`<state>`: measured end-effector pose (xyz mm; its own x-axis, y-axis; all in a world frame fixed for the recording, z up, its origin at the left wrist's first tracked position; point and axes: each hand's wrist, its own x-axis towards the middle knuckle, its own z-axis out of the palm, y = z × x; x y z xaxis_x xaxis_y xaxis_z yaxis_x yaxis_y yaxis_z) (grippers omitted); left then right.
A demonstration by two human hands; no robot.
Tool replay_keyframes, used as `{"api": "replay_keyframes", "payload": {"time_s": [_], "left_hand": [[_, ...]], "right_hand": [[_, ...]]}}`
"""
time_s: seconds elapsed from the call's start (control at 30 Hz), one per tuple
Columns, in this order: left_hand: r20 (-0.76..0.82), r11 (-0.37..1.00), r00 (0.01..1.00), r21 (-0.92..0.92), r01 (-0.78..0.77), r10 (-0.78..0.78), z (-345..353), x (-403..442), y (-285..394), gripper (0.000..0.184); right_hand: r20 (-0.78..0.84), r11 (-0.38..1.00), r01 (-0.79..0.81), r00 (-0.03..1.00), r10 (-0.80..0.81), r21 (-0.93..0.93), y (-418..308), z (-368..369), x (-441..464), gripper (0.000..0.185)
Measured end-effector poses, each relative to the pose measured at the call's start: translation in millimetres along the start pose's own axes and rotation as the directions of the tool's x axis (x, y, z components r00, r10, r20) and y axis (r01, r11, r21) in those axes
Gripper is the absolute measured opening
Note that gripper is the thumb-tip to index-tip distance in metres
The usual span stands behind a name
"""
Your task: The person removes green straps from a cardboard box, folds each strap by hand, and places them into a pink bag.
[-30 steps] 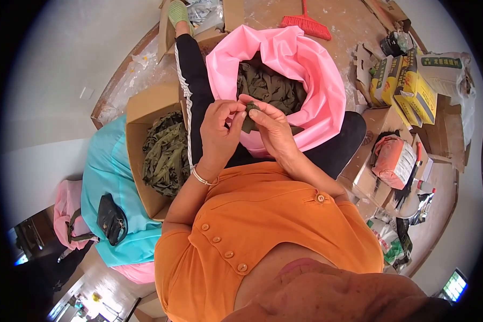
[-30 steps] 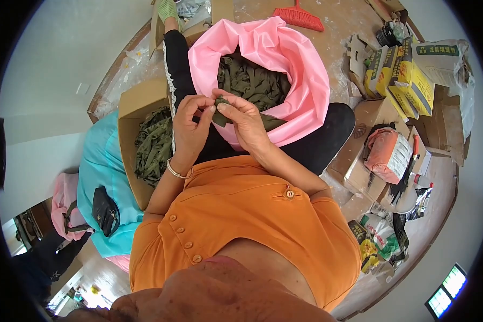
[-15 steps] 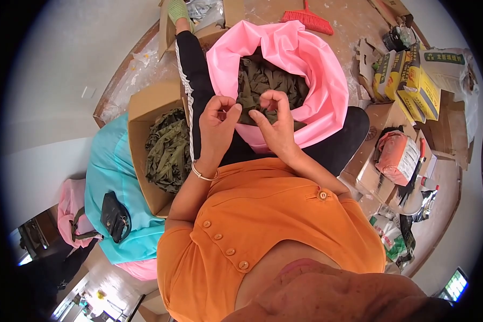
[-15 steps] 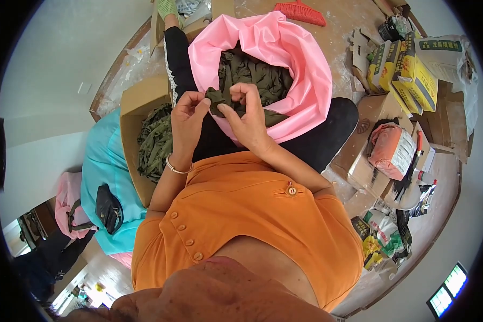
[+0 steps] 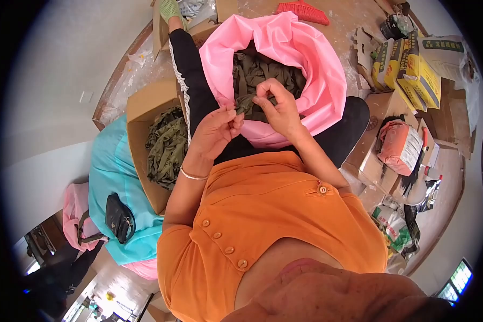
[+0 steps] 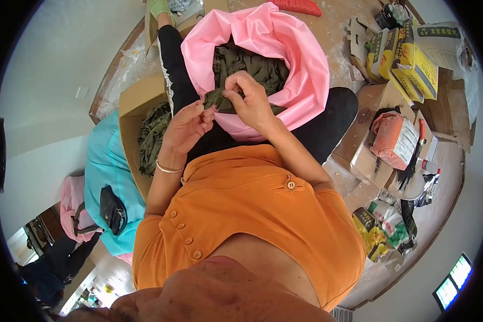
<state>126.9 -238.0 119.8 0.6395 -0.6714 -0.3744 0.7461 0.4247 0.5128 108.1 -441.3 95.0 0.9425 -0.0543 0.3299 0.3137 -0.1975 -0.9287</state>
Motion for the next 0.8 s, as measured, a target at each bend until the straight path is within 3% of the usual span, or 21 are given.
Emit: {"api": "replay_keyframes", "payload": {"time_s": [0.2,0.33,0.37,0.43,0.5,0.7,0.8], "left_hand": [[-0.178,0.996,0.98,0.025,-0.085,0.088,12.6,6.9,-13.5,0.005],[-0.117,0.856,0.913,0.412,-0.313,0.39,13.2,13.8,-25.0,0.01],[-0.113,0.856,0.914,0.41,-0.315,0.39,13.7,15.0,-24.7,0.01],[-0.093,0.829,0.905,0.448,-0.335,0.416,15.3,14.8,-21.1,0.01],[-0.072,0.798,0.894,0.486,-0.356,0.442,18.2,14.6,-17.2,0.011],[0.01,0.753,0.907,0.553,-0.355,0.42,35.3,26.8,-11.6,0.006],[0.119,0.603,0.865,0.67,-0.432,0.488,18.9,30.9,-4.8,0.003]], "right_hand": [[-0.031,0.936,0.251,0.963,-0.267,-0.246,-41.1,9.4,-10.3,0.02],[-0.023,0.93,0.27,0.958,-0.284,-0.248,-36.2,14.8,-11.3,0.02],[-0.023,0.929,0.271,0.958,-0.286,-0.252,-34.8,13.3,-11.6,0.02],[-0.052,0.996,0.05,0.998,-0.046,0.078,-31.8,9.4,-13.6,0.018],[0.003,0.9,-0.176,0.982,0.191,0.398,-29.2,7.1,-14.6,0.016],[0.011,0.719,-0.226,0.957,0.291,0.657,-21.1,7.9,-10.7,0.013],[0.229,0.455,-0.392,0.899,0.372,0.8,-10.3,-2.6,-7.9,0.014]]}}
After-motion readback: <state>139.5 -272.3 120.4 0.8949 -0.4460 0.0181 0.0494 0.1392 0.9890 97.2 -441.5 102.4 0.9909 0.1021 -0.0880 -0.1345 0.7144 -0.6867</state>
